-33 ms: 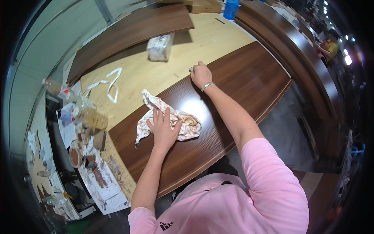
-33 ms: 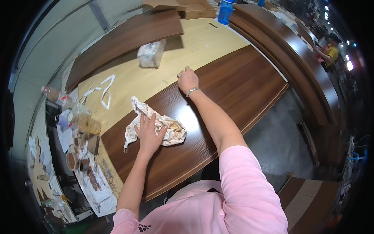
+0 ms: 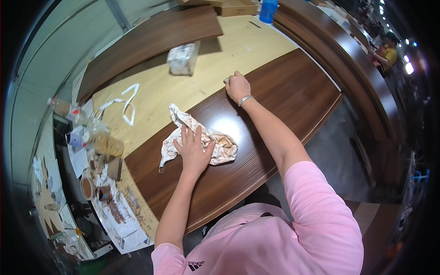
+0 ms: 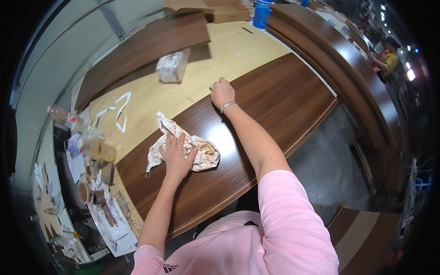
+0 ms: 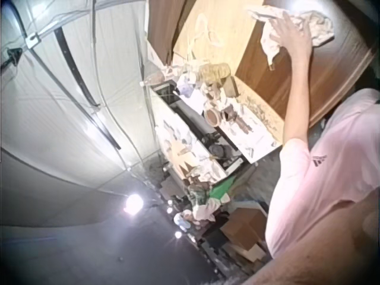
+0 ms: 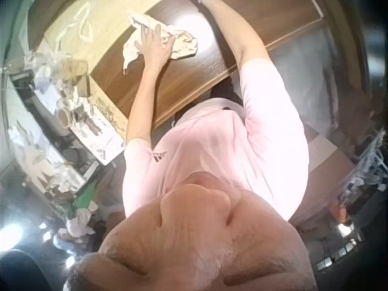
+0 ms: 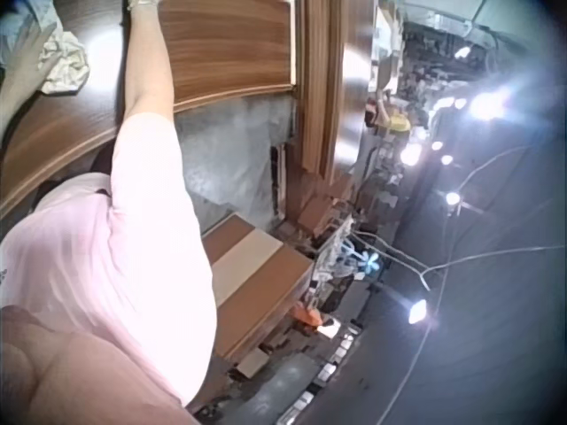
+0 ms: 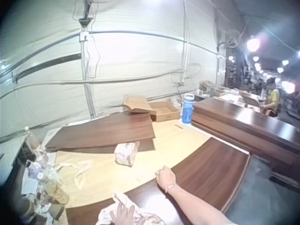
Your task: The person rubs a sanding block along the edges and surface of a wood panel, then wipes the panel with a cloth, repeats the sanding and wiping, and finally applies a liquid from a bottle to the cloth before wiping the panel again.
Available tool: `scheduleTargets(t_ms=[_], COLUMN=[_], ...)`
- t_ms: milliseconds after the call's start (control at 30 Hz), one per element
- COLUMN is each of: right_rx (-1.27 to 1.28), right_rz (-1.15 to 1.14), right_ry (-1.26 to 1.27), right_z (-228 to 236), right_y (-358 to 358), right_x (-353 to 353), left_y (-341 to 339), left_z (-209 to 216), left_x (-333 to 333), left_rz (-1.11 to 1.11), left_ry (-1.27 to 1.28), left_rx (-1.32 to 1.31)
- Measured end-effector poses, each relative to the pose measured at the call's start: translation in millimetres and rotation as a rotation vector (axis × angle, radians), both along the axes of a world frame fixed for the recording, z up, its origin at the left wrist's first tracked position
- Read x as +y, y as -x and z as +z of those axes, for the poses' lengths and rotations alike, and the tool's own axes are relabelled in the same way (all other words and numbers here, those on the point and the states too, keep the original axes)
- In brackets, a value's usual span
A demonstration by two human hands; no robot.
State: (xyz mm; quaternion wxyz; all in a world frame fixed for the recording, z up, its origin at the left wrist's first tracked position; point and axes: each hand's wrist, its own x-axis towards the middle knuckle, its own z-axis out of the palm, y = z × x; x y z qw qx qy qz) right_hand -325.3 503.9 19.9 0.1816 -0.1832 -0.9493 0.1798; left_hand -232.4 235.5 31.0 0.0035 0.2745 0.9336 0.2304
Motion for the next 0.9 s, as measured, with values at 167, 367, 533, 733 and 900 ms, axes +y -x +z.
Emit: scheduleTargets(t_ms=[167,367,533,733,900], right_rx=[0.014,0.034,0.027,0.057,0.074], right_rz=[-0.054,-0.125,-0.171,-0.171,-0.083], right_ry=[-0.021,-0.023,-0.042,0.049,0.189], right_z=[-5.6,-3.9,-6.9,-1.7,-6.1], right_y=[2.4,0.9,6.6,4.3,1.0], right_x=[152.5,335.3,455.9,501.0,507.9], left_y=[1.3,3.8,5.5,5.2,2.8], left_z=[-4.6,4.3,2.2,3.0,3.9], left_x=[91.6,101.2,103.3,106.0,107.2], left_rz=[0.012,0.015,0.033,0.052,0.073], left_ry=[0.155,0.176,0.212,0.228,0.221], left_rx=[0.152,0.066,0.055,0.028,0.037])
